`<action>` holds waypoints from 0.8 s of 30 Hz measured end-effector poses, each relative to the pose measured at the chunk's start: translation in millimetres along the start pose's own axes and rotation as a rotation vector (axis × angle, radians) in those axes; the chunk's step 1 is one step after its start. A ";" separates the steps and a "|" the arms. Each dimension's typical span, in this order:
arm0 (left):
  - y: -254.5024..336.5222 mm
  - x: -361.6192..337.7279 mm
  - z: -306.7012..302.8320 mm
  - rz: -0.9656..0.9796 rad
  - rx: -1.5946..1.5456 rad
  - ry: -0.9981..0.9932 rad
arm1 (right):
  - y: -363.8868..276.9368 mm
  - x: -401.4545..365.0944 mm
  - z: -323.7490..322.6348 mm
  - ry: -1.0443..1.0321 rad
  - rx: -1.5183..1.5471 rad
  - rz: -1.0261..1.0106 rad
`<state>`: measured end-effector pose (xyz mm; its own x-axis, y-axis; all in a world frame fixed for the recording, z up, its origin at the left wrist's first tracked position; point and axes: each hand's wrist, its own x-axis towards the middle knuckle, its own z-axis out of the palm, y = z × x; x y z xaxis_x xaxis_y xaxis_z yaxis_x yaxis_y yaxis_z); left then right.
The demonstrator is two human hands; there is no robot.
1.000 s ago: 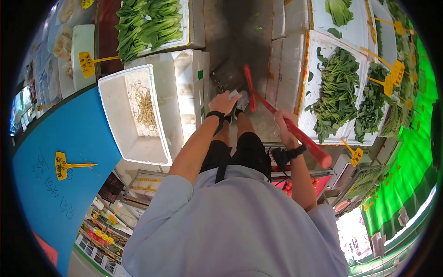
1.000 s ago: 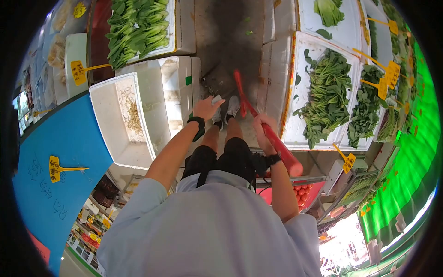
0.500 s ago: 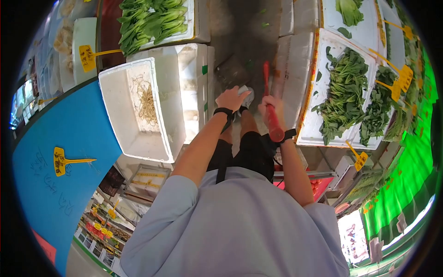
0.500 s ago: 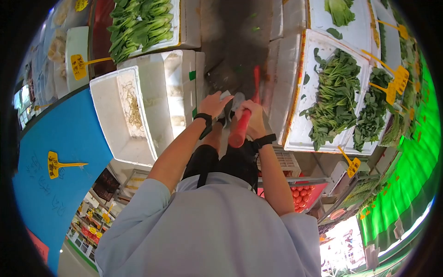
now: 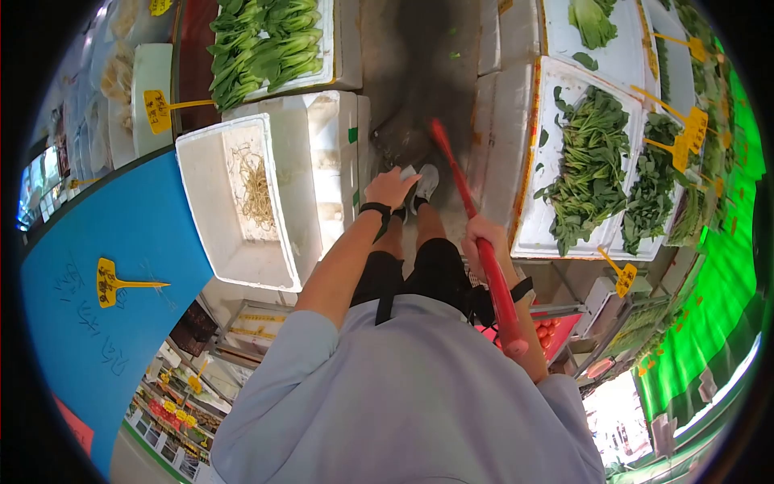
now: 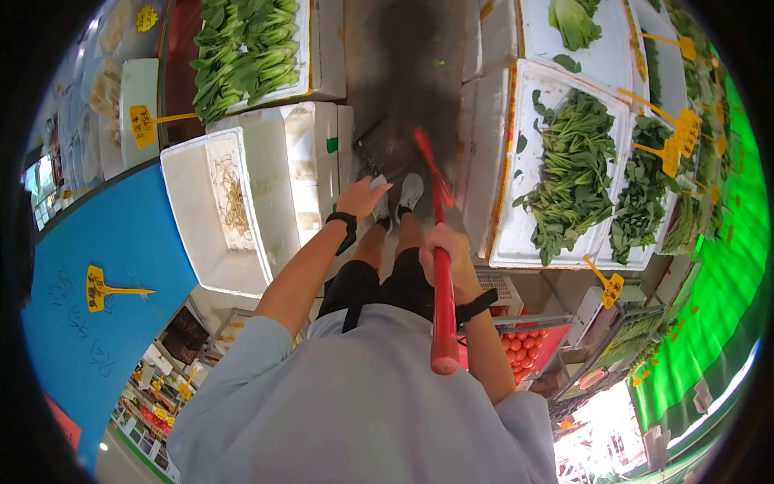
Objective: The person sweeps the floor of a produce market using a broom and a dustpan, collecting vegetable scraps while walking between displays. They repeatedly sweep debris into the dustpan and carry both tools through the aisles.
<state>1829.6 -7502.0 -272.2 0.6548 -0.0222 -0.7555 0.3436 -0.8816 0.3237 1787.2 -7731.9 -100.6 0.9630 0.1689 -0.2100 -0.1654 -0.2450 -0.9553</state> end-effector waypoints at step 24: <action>4.9 3.0 4.3 0.031 0.011 -0.018 | 16.5 14.0 0.6 -0.173 0.037 0.011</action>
<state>1830.4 -7508.4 -275.3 0.6528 -0.0575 -0.7553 0.3162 -0.8854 0.3407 1797.8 -7733.0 -119.4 0.9107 0.3287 -0.2501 -0.1865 -0.2130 -0.9591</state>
